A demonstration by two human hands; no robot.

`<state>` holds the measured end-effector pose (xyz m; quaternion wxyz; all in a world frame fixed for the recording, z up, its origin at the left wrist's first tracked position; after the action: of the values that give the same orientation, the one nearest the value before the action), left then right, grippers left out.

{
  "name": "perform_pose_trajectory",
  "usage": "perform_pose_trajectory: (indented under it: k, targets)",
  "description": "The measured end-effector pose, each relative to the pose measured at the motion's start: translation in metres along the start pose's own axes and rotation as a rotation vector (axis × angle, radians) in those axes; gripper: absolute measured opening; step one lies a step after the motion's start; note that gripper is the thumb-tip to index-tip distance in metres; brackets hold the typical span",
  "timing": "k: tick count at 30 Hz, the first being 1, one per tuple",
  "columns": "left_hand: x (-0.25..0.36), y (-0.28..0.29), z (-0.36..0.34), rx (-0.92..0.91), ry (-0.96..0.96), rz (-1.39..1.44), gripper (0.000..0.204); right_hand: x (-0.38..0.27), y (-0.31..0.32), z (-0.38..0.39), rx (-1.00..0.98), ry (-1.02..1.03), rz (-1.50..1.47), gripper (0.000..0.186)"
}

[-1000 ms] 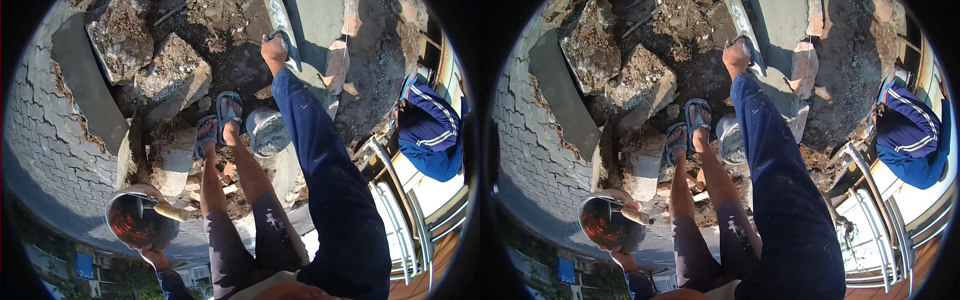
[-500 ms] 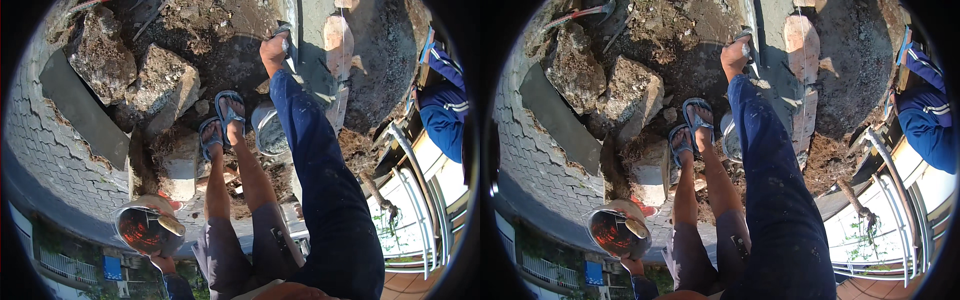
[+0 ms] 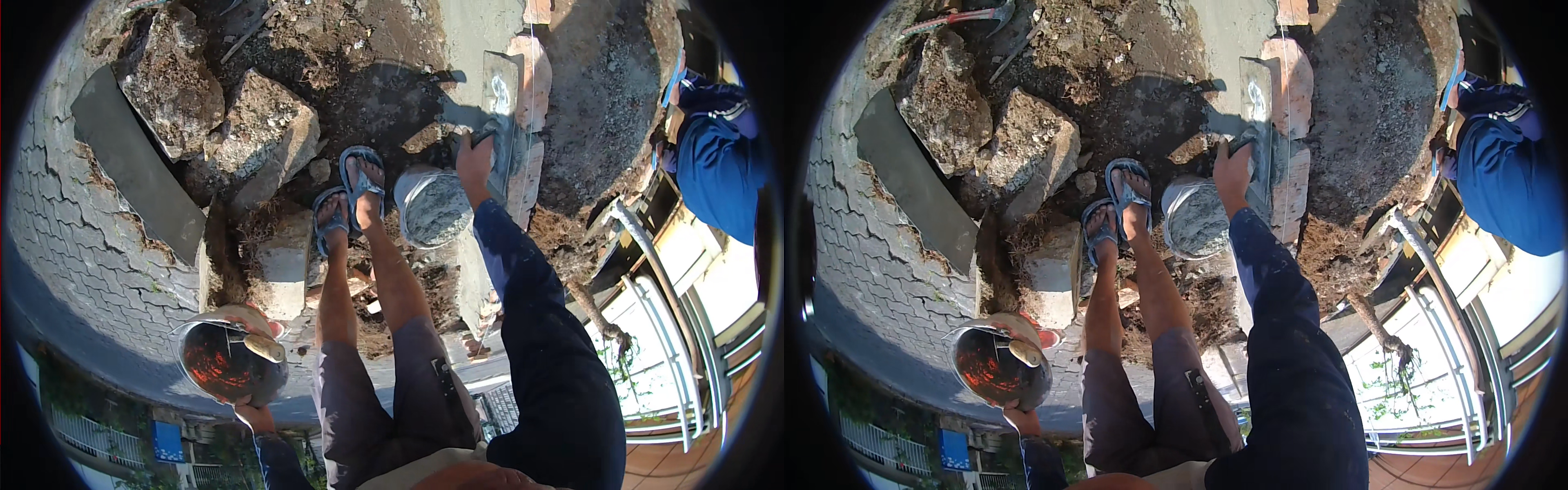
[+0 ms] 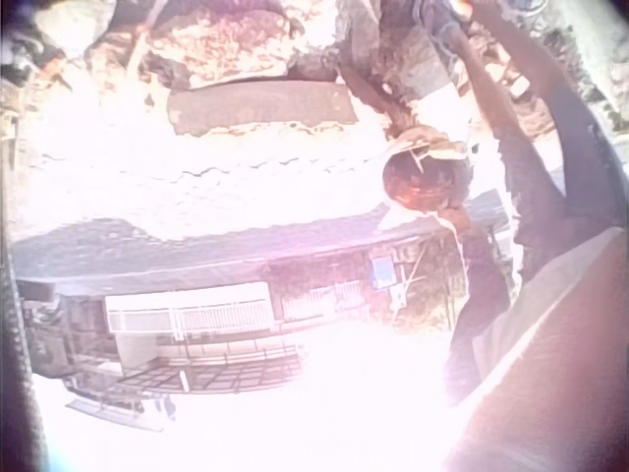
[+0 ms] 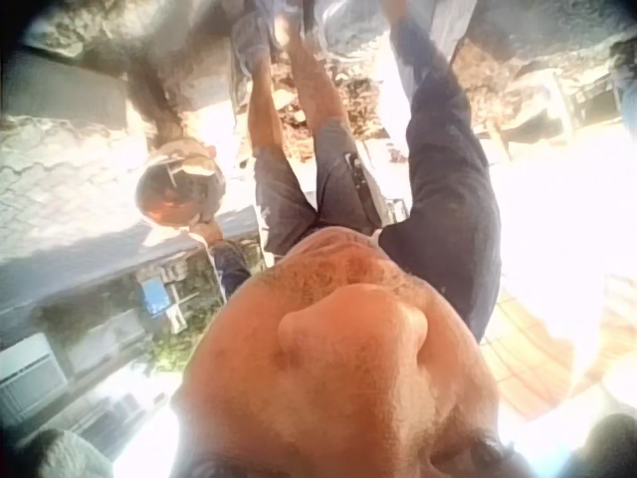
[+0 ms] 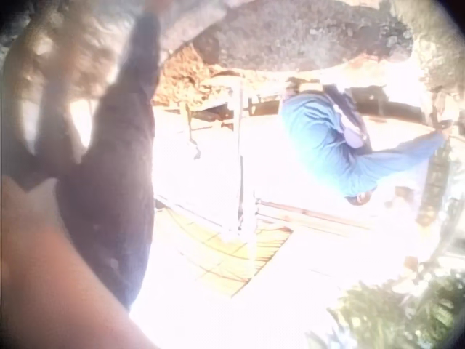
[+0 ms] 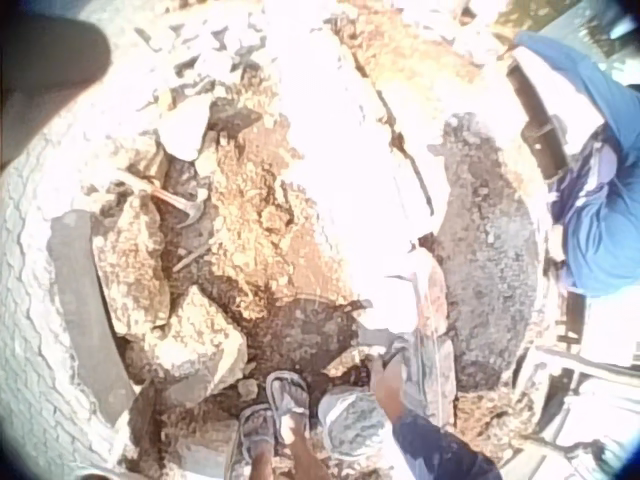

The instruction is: The person applies and smooths cement onto a brick wall using a trowel, carries a bucket of cement and a plaster float along the wall, and spreads more cement over the wall surface.

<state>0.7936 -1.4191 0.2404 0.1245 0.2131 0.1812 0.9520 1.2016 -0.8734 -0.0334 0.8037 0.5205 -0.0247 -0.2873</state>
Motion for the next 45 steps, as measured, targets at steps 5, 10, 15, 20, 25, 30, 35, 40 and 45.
perform_pose_trajectory:
  k: [5,10,15,20,25,30,35,40,45]
  targets:
    - [-0.018,0.022,-0.012,0.043,-0.005,0.043,0.048,-0.016,0.010,0.028,-0.069,0.205,0.074,0.060]
    - [-0.027,0.032,-0.021,0.030,-0.012,0.034,0.043,-0.127,-0.029,-0.060,-0.140,0.292,0.384,0.055]
    - [-0.031,0.023,-0.020,0.057,-0.021,0.052,0.041,-0.111,-0.036,-0.114,-0.014,0.330,0.359,0.052]
    - [-0.021,0.015,-0.010,0.063,-0.043,0.044,0.041,-0.024,-0.003,-0.052,-0.100,0.257,0.284,0.049]
    - [-0.021,0.008,-0.008,0.051,-0.031,0.061,0.041,0.058,0.053,0.032,-0.251,-0.068,0.479,0.053]
    - [-0.027,0.025,-0.014,0.087,-0.021,0.058,0.041,0.099,0.070,0.097,-0.295,-0.093,0.615,0.065]
    - [-0.033,0.032,-0.019,0.049,-0.020,0.058,0.046,-0.005,0.016,0.026,-0.189,0.215,0.468,0.050]
    - [-0.034,0.023,-0.021,0.018,-0.020,0.058,0.043,-0.009,-0.024,-0.068,-0.160,0.456,0.796,0.061]
    - [-0.033,0.036,-0.017,0.039,-0.034,0.009,0.041,0.055,-0.006,-0.015,-0.341,0.285,0.844,0.068]
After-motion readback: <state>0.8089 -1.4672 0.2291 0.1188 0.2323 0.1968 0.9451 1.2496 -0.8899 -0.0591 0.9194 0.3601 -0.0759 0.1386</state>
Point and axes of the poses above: each hand's wrist, its own z-axis away from the middle knuckle, its own y-axis out of the back of the hand, x = y × z, the point moved 4 cm from there along -z, towards the middle knuckle, and after that the axes turned 2 degrees about -y, right-handed, at the moved point
